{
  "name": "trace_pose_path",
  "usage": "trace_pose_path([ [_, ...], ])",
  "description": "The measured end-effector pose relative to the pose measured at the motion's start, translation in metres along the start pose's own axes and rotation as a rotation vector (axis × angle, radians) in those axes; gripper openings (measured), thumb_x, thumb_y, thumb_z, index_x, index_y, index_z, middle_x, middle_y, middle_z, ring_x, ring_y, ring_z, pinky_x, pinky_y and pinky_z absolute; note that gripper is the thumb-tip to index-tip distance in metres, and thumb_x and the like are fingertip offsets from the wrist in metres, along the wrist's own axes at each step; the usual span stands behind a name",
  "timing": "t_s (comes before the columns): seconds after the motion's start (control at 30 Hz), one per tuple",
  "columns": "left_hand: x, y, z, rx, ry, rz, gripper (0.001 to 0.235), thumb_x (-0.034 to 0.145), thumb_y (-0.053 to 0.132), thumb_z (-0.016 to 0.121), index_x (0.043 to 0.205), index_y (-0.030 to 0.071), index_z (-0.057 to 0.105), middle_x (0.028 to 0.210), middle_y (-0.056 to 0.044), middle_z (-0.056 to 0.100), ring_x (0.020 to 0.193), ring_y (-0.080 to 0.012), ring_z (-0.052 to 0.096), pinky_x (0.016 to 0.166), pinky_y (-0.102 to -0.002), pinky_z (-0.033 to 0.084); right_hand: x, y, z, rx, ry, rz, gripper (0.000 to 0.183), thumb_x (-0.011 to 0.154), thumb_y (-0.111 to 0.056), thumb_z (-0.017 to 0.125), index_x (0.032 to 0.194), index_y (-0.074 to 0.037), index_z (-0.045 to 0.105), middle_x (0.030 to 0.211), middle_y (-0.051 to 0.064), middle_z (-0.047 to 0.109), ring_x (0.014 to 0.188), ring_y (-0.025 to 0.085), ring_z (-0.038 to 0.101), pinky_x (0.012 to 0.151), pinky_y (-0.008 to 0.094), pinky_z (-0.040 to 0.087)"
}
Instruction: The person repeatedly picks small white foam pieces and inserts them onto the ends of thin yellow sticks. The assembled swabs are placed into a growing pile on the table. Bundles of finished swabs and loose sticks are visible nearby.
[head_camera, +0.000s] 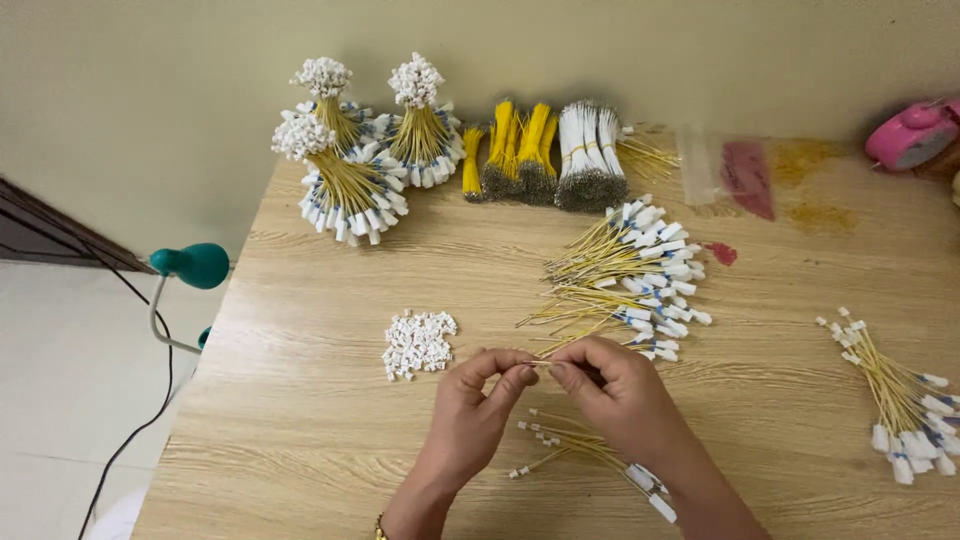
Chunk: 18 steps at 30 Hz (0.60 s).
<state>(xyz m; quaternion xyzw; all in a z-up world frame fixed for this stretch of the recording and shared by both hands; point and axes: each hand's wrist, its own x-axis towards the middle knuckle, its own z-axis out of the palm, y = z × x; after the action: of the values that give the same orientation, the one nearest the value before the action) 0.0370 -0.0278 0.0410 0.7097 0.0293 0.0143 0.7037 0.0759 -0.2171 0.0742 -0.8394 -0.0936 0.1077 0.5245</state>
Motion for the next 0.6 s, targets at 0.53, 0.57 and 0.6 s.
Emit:
trace_pose_path([
  [0.53,-0.012,-0.011,0.016,-0.2,0.097,-0.012,0.007,0.097,0.009,0.07,0.095,0.002,0.071,0.086,0.001,0.068,0.075,-0.0034,0.059,0.063,-0.02,0.05,-0.002,0.025,0.008,0.191,-0.087,-0.071,0.015,0.091,-0.013,0.071,0.102,-0.003,0.074,0.081,-0.001,0.071,0.073,0.005,0.062,0.065,0.024,0.053],
  [0.57,-0.014,-0.006,0.016,-0.174,0.091,-0.067,0.008,0.097,0.01,0.07,0.095,0.002,0.071,0.087,0.0,0.068,0.075,-0.0043,0.059,0.062,-0.021,0.05,-0.003,0.023,0.008,0.163,-0.074,-0.112,0.014,0.091,-0.012,0.07,0.1,-0.003,0.073,0.083,-0.001,0.071,0.074,0.006,0.062,0.065,0.024,0.053],
  [0.6,-0.016,-0.002,0.017,-0.152,0.081,-0.123,0.009,0.097,0.011,0.069,0.096,0.002,0.072,0.087,0.0,0.068,0.074,-0.0052,0.059,0.061,-0.021,0.05,-0.004,0.023,0.007,0.134,-0.057,-0.151,0.013,0.091,-0.011,0.069,0.099,-0.002,0.072,0.085,-0.002,0.071,0.075,0.006,0.062,0.065,0.024,0.054],
])
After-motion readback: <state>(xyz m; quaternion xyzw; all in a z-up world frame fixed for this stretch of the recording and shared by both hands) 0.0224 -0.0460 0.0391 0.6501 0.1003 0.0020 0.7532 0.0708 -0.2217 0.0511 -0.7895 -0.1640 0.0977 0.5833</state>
